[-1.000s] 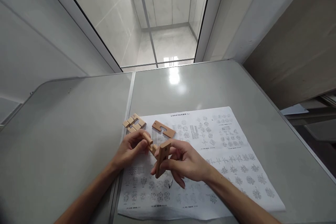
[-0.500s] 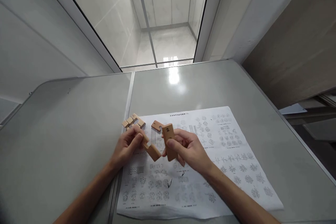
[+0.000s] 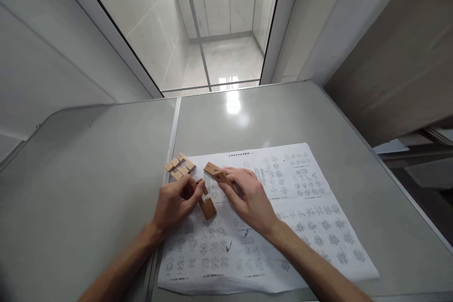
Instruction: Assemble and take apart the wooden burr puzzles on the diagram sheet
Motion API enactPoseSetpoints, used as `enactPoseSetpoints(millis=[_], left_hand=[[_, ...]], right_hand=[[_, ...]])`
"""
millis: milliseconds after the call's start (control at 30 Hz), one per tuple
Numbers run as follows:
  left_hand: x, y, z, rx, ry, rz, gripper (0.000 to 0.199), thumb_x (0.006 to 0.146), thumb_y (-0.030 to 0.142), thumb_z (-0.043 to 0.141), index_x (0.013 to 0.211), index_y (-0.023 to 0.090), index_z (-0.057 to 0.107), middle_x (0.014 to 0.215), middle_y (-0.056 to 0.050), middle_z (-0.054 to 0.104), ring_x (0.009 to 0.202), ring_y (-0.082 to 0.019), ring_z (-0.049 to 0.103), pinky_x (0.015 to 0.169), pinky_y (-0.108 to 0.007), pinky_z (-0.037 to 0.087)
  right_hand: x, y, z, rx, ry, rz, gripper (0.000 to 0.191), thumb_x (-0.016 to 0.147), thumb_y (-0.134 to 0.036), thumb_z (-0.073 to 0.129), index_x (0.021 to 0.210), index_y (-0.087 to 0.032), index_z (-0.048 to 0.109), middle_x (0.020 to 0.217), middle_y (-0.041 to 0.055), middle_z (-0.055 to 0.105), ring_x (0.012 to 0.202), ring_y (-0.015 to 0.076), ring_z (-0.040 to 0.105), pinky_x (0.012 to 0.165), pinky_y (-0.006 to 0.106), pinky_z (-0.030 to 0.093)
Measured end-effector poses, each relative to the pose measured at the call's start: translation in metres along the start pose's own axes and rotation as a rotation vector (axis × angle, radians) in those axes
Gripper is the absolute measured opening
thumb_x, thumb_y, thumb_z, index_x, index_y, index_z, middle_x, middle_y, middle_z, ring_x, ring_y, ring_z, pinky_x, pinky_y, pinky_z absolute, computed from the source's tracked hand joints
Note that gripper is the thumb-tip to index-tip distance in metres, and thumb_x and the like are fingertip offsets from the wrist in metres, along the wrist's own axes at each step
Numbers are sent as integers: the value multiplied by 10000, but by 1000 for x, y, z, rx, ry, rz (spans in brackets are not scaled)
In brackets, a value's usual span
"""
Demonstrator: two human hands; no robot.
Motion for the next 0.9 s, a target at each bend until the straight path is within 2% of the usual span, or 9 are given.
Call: enactPoseSetpoints(millis=[167,267,400,533,667,800,900], left_hand=[[-2,-2,3,194,-21,53,411,991,371,639,634,192,540,495,56,587,412,-77,503,495,-232,337],[-3,-3,4,274,-28,61,414,989,373,629,628,194,535,492,52,596,416,-90,522,496,-247,310],[-3,-3,4,328,-25,39,421,980,391,631,619,194,540,493,49,595,421,-98,518,505,-256,290],[-2,-3,3,344,-25,-2,414,973,377,623,610,194,540,495,45,594,428,-100,517,515,-254,281],[-2,-3,3,350,-44,-22,420,972,376,621,603,195,532,496,38,593,437,-106,515,525,-259,274],[-2,-3,3,349,-84,3,427,978,376,613,601,195,526,497,30,594,446,-111,514,534,-269,267],[-2,-3,3,357,-106,5,428,993,378,591,611,195,526,505,25,602,452,-115,516,538,-272,259]], right_hand=[[-1,2,2,-11,-25,-10,106,1075,-286,630,1094,-301,733,1202,14,811,1129,266,744,1015,496,529],[-1,4,2,-28,-34,-25,101,1073,-280,631,1081,-302,729,1195,14,810,1130,268,742,1004,486,529],[-1,5,1,-44,-65,-50,101,1065,-275,646,1117,-305,726,1185,15,807,1160,264,720,1022,474,519],[-1,4,0,-42,-92,-48,96,1057,-273,658,1119,-298,727,1140,21,801,1106,251,704,980,446,528],[-2,3,-1,-49,-121,-17,105,1067,-300,631,1018,-269,719,990,31,781,965,240,679,871,412,527],[-3,1,-1,-89,-121,26,211,1063,-353,621,904,-236,693,816,25,717,732,197,600,712,355,488],[-3,2,-1,-71,-135,85,273,1063,-390,612,865,-220,691,747,10,680,631,161,550,616,312,447]])
Point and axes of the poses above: each hand's wrist, its own x-axis towards the middle knuckle, its own z-axis out of the palm, y = z × x, the point moved 1 cm from there along x, towards the middle knuckle
